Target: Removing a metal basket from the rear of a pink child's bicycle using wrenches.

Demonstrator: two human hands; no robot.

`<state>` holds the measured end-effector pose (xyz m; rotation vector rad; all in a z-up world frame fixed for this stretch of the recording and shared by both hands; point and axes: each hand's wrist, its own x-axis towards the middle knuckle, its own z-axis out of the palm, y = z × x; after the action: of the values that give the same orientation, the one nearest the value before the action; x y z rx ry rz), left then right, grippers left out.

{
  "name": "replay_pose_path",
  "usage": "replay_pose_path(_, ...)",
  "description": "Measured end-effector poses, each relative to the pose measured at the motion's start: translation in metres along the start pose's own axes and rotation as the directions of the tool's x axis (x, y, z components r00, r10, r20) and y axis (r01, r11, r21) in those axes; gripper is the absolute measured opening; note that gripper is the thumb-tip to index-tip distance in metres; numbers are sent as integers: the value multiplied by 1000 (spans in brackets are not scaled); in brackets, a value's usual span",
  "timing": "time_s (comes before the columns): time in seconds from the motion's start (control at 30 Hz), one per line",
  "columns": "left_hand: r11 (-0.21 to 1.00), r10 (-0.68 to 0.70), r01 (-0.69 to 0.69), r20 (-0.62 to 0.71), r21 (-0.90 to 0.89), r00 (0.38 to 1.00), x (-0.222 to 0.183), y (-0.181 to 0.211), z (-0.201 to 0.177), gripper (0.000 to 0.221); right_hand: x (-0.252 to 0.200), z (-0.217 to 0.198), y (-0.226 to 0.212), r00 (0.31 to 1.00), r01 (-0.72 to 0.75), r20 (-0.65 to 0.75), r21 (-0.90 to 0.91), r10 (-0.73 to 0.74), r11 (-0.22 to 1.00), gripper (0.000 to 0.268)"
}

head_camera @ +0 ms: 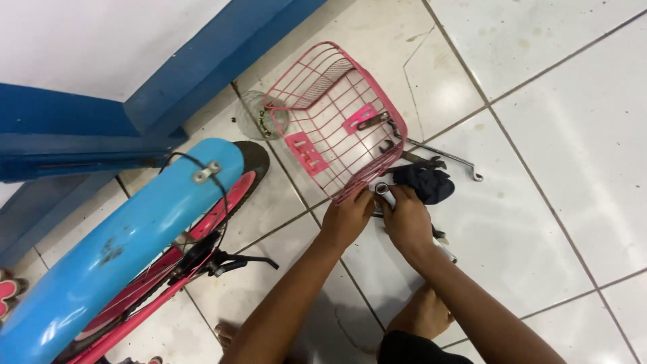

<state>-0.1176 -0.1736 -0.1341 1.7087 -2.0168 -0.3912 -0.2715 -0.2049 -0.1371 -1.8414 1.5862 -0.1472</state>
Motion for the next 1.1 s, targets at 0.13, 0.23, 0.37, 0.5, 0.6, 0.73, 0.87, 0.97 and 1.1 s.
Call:
replay_pose_path(0.13,999,-48,48,-49,-3,998,-4,-4,14,5,1,1,5,1000,5,-15,6,-5,1000,32)
replay_pose_path(0.23,996,-46,42,-58,-74,997,-4,5,-4,4,-8,-5,3,999,34,-31,64,-32,997,36)
replay_pose_path(0.37,995,-65,70,76,-70,995,-26,2,-29,5,-29,-20,-18,997,80,-22,-6,-80,997,36)
replay_pose_path(0.5,997,19,0,255,-74,967,-43,14,-102,5,-61,-19,-49,978,170,145,-157,-147,973,28)
replay_pose_path(0.6,994,54,-35,186,-104,981,-73,10,-131,9,-76,-17,-85,917,331,296,-189,-268,924,29)
replay_pose_path(0.73,994,-52,64,130,-88,990,-117,4,-174,8,-80,-4,-133,802,485,439,-83,-405,871,17)
replay_pose_path(0.87,985,-148,124,226,120,963,-176,2,-214,11,-89,9,-171,546,773,524,-15,-654,634,22)
replay_pose_path(0.97,930,13,-113,276,349,961,-200,-8,-264,10,-85,16,-201,470,849,528,-51,-708,526,25)
replay_pose_path(1.1,630,194,-367,320,684,927,-213,-2,-313,23,-87,18,-221,437,897,499,-178,-748,405,24)
